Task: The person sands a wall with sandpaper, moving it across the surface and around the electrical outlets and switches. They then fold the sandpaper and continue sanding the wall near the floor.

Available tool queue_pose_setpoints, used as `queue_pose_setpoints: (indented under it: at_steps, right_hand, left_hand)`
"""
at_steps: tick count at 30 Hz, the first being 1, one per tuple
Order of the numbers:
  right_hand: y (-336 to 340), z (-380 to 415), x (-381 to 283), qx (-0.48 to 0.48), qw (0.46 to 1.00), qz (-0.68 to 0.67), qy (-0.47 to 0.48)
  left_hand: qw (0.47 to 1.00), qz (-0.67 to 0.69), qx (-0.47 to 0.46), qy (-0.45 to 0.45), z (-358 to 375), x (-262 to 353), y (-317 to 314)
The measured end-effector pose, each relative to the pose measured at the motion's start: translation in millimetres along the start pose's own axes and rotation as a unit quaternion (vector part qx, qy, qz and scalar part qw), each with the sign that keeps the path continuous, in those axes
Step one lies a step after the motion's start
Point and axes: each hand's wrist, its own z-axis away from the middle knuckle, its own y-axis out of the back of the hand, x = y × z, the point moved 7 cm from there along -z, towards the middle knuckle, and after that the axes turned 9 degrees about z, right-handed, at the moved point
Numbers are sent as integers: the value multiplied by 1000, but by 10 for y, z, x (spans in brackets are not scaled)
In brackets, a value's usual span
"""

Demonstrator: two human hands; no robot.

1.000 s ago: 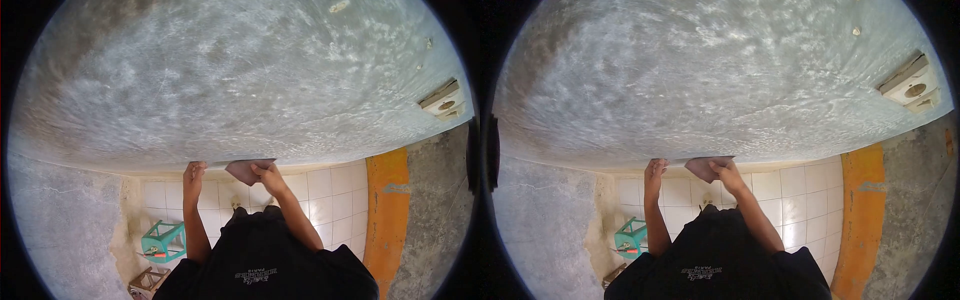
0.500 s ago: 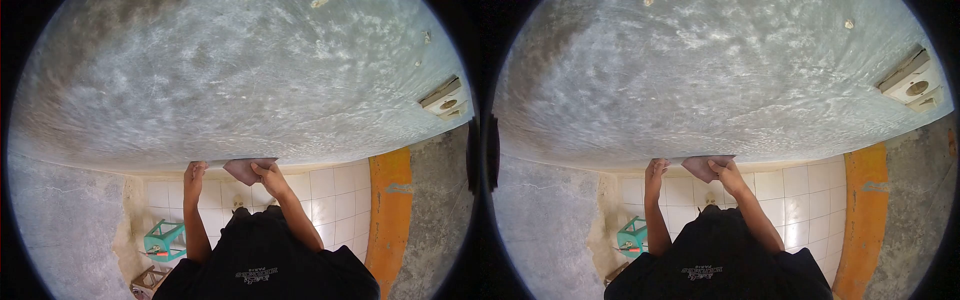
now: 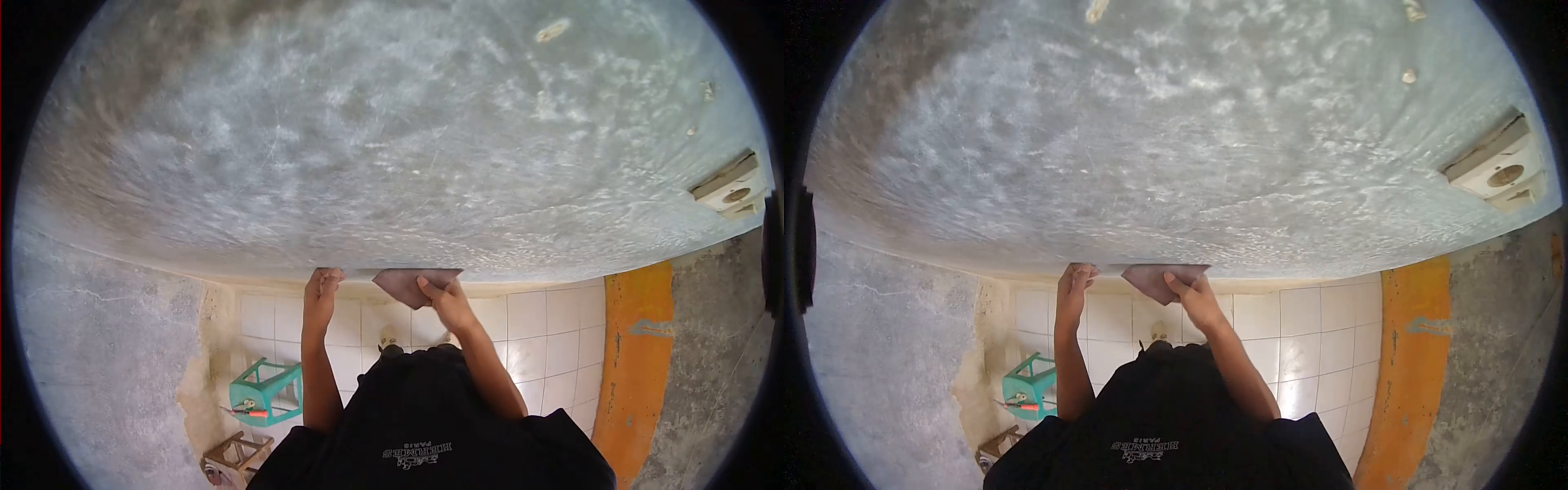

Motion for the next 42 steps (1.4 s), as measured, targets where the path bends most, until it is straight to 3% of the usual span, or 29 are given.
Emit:
queue_pose_setpoints:
  at_steps: [1, 5, 8, 11, 14, 17, 20, 23, 27, 30, 31, 38, 39, 42]
  right_hand:
    - [9, 2, -46, -1, 999, 43, -21]
    - [270, -165, 698, 27, 994, -60, -82]
    - [85, -54, 160, -16, 999, -5, -48]
    - [106, -122, 291, -23, 999, -14, -32]
    - [40, -60, 150, 13, 999, -11, -41]
    - [-86, 17, -199, -11, 999, 34, -32]
    - [66, -123, 397, 13, 998, -16, -58]
    - [-124, -34, -64, -15, 1000, 21, -5]
    - [-184, -101, 74, -1, 1000, 6, -18]
    - [-130, -86, 203, 69, 997, -13, -11]
    - [-231, -45, -9, 10, 1000, 15, 1]
    - [-215, -222, 429, 55, 998, -19, -21]
    - [-301, -189, 272, 18, 999, 21, -42]
    - [-417, -153, 99, 47, 999, 4, 11]
  left_hand:
    - [1000, 2, 3, 0, 44, -9, 14]
    - [1000, 8, -3, -18, 24, 11, -11]
    - [1000, 17, 2, -13, 2, 49, -2]
    - [1000, 6, -4, -9, -4, -12, 2]
    - [1000, -2, -11, -21, -55, -1, 27]
    - [999, -29, -15, -2, 18, -4, 37]
    - [999, -21, -16, -21, 15, 86, 19]
    - [999, -9, -16, -36, 72, 265, 25]
    - [998, -23, -34, -50, 89, 308, 60]
    - [995, -68, -47, -56, 110, 406, 118]
    - [994, -69, -40, -69, 147, 485, 142]
    - [986, -113, -74, -98, 245, 807, 291]
    - [986, -118, -78, -93, 272, 807, 339]
    - [988, -95, -86, -89, 260, 828, 478]
